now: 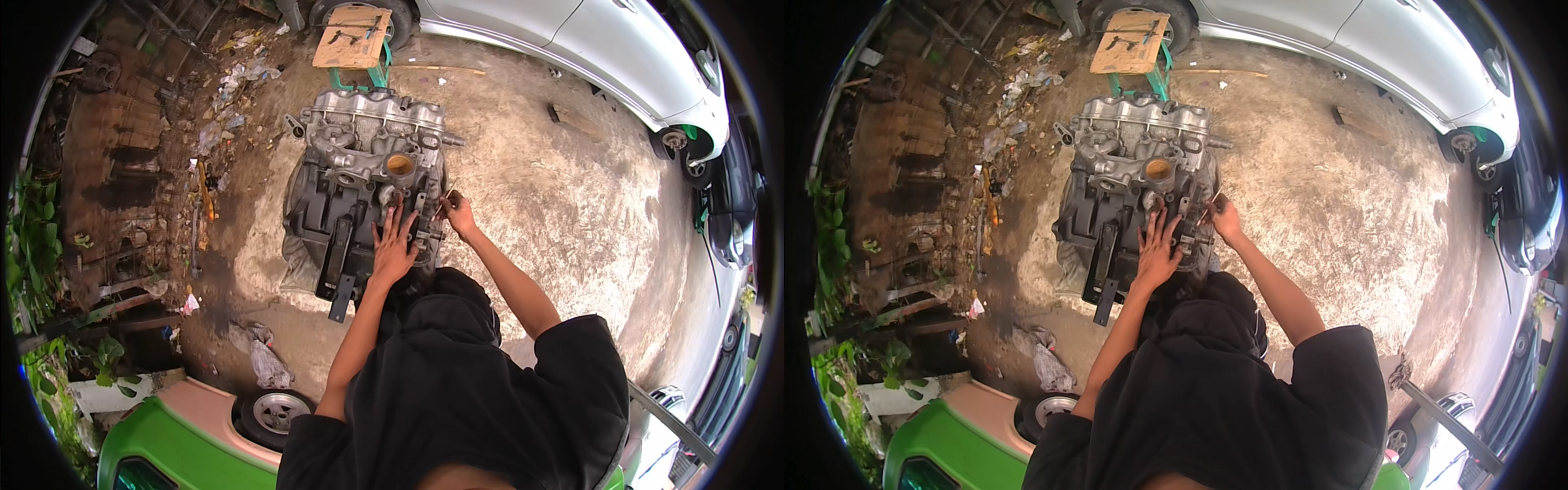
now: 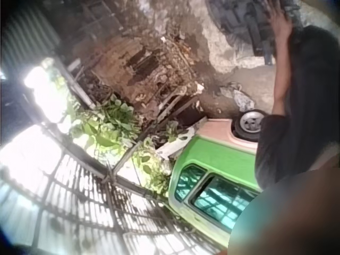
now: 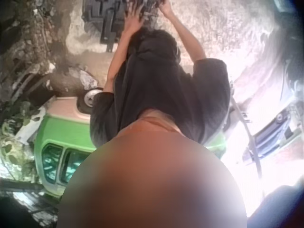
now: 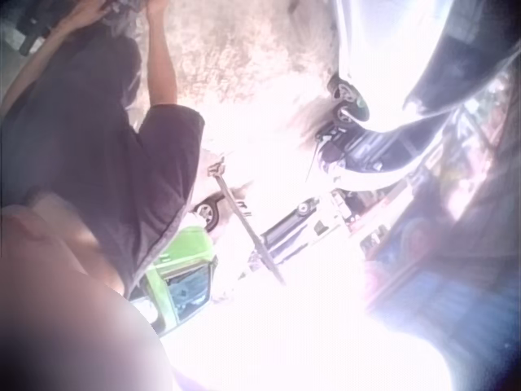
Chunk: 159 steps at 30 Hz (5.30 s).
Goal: The person uses a wrench to loosen and remove bolts from a car engine block resting on the ground. They repeatedly reach for bolts, turn them, and place them on a nearby cardboard sheet. The person continues this process across multiple bolt locations on the engine.
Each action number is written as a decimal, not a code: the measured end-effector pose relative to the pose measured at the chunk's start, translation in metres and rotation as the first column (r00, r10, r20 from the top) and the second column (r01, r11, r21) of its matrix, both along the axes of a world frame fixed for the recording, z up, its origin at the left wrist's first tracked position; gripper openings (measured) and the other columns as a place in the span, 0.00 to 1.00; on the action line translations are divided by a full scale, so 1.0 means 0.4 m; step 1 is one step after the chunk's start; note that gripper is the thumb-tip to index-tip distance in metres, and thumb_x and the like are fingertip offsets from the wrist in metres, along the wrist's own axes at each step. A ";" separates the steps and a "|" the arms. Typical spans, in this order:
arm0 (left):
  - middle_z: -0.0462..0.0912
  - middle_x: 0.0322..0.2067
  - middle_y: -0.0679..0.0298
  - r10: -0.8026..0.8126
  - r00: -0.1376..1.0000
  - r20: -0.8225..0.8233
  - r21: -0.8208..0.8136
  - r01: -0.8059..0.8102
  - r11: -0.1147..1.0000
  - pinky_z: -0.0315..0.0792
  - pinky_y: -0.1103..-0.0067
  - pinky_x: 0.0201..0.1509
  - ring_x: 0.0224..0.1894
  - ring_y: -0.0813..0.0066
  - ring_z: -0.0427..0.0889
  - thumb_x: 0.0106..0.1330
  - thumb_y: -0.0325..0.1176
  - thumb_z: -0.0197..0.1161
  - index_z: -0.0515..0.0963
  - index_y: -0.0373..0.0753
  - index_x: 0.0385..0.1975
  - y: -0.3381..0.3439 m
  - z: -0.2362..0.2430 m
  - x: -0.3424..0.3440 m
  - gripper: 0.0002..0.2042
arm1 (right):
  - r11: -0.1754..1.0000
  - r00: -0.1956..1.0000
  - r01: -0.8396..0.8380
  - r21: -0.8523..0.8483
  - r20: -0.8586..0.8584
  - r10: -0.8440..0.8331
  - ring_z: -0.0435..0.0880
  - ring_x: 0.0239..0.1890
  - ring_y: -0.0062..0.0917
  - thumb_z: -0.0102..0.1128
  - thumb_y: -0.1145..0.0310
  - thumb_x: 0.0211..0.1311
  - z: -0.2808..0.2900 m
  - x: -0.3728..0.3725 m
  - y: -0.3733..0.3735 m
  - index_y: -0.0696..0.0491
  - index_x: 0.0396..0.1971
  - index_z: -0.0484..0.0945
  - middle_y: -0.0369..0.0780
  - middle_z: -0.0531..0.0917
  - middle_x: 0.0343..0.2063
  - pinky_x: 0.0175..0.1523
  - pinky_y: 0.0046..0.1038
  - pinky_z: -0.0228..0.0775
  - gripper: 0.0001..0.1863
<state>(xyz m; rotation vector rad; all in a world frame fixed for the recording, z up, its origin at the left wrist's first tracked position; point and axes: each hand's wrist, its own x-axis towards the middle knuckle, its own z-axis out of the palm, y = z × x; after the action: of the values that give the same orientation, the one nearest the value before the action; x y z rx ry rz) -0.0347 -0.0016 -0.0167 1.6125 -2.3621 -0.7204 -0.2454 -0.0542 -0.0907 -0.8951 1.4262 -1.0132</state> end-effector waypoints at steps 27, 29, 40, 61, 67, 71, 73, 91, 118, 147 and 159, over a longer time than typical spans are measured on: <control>0.47 0.78 0.64 0.019 0.998 -0.052 -0.048 -0.021 0.999 0.37 0.42 0.76 0.81 0.61 0.36 0.62 0.33 0.63 0.52 0.57 0.76 0.005 -0.002 -0.001 0.41 | 0.847 0.840 -0.227 -0.481 -0.536 -0.080 0.82 0.37 0.37 0.53 0.81 0.70 0.087 0.014 0.139 0.60 0.45 0.68 0.47 0.78 0.37 0.43 0.35 0.75 0.07; 0.47 0.78 0.64 0.019 0.999 -0.043 -0.043 -0.021 0.999 0.37 0.42 0.76 0.80 0.61 0.37 0.62 0.33 0.63 0.51 0.57 0.76 0.004 -0.001 -0.001 0.42 | 0.852 0.839 -0.231 -0.469 -0.539 -0.070 0.79 0.41 0.44 0.55 0.81 0.68 0.106 0.028 0.151 0.60 0.44 0.70 0.49 0.77 0.40 0.46 0.38 0.72 0.08; 0.48 0.77 0.63 0.005 0.999 -0.032 -0.038 -0.006 0.999 0.38 0.41 0.76 0.80 0.61 0.36 0.63 0.33 0.63 0.50 0.57 0.77 0.002 0.005 0.001 0.41 | 0.815 0.771 -0.437 -0.381 -0.625 0.121 0.76 0.46 0.50 0.54 0.85 0.62 0.107 0.046 0.172 0.62 0.47 0.67 0.51 0.72 0.44 0.49 0.42 0.72 0.15; 0.49 0.77 0.63 -0.002 0.999 -0.041 -0.050 -0.001 0.999 0.38 0.42 0.76 0.80 0.62 0.37 0.61 0.33 0.64 0.51 0.55 0.76 0.002 0.006 0.002 0.42 | 0.765 0.453 -0.644 -0.023 -0.817 0.357 0.69 0.63 0.57 0.62 0.77 0.53 0.073 0.006 0.125 0.70 0.63 0.58 0.63 0.63 0.64 0.67 0.43 0.68 0.37; 0.50 0.77 0.63 0.001 0.999 -0.049 -0.042 -0.003 0.999 0.37 0.42 0.76 0.80 0.62 0.38 0.62 0.33 0.63 0.52 0.55 0.76 0.004 0.006 0.002 0.41 | 0.699 0.527 -0.679 -0.224 -0.812 0.251 0.70 0.63 0.56 0.61 0.76 0.55 0.063 0.006 0.131 0.67 0.60 0.61 0.63 0.69 0.59 0.67 0.43 0.68 0.32; 0.50 0.77 0.63 0.010 1.000 -0.013 -0.012 -0.010 1.000 0.36 0.43 0.77 0.80 0.62 0.37 0.63 0.33 0.62 0.52 0.55 0.76 0.002 0.005 0.001 0.40 | 0.754 0.672 -0.550 -0.358 -0.726 0.146 0.78 0.44 0.53 0.56 0.78 0.65 0.060 0.006 0.104 0.63 0.49 0.67 0.55 0.75 0.45 0.48 0.45 0.75 0.15; 0.50 0.77 0.63 0.005 1.000 -0.027 -0.034 -0.006 0.999 0.36 0.43 0.77 0.80 0.62 0.37 0.64 0.34 0.62 0.52 0.55 0.76 0.003 0.004 0.002 0.40 | 0.812 0.783 -0.374 -0.448 -0.622 0.017 0.79 0.40 0.51 0.55 0.77 0.67 0.044 0.017 0.069 0.62 0.44 0.69 0.54 0.77 0.40 0.45 0.43 0.75 0.10; 0.50 0.77 0.63 -0.014 1.000 -0.023 -0.037 0.013 0.999 0.36 0.42 0.76 0.80 0.60 0.35 0.65 0.34 0.61 0.52 0.56 0.76 0.004 0.004 0.007 0.38 | 0.949 0.880 0.283 0.142 0.354 -0.315 0.85 0.33 0.35 0.49 0.77 0.72 -0.024 -0.054 0.010 0.61 0.45 0.67 0.48 0.81 0.32 0.41 0.34 0.80 0.06; 0.50 0.77 0.64 -0.005 1.000 -0.027 -0.013 0.005 1.000 0.36 0.42 0.76 0.81 0.62 0.36 0.65 0.34 0.62 0.52 0.55 0.76 0.002 0.008 0.005 0.39 | 0.857 0.834 -0.337 -0.391 -0.546 0.079 0.79 0.44 0.52 0.55 0.79 0.66 0.084 0.021 0.140 0.62 0.47 0.69 0.54 0.76 0.44 0.48 0.47 0.74 0.12; 0.49 0.77 0.63 -0.016 1.000 -0.010 -0.027 0.016 1.000 0.34 0.42 0.77 0.81 0.61 0.34 0.65 0.35 0.60 0.51 0.55 0.76 0.001 -0.002 0.005 0.39 | 0.875 0.776 -0.402 -0.271 -0.608 0.169 0.77 0.56 0.48 0.60 0.80 0.52 -0.007 0.012 0.088 0.62 0.56 0.68 0.57 0.76 0.53 0.59 0.41 0.73 0.28; 0.49 0.77 0.63 -0.025 1.000 -0.009 -0.007 0.025 1.000 0.34 0.43 0.76 0.80 0.58 0.34 0.65 0.36 0.61 0.51 0.54 0.76 0.001 0.000 0.009 0.39 | 0.805 0.692 0.202 0.557 0.500 -0.520 0.78 0.29 0.34 0.48 0.70 0.73 -0.109 -0.035 0.019 0.59 0.38 0.72 0.47 0.80 0.30 0.38 0.32 0.76 0.08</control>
<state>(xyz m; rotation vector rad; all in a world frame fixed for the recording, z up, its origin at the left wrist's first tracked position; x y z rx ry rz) -0.0310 -0.0011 -0.0166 1.5762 -2.3795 -0.7217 -0.2596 -0.0465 -0.1343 0.1364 1.1794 -1.0660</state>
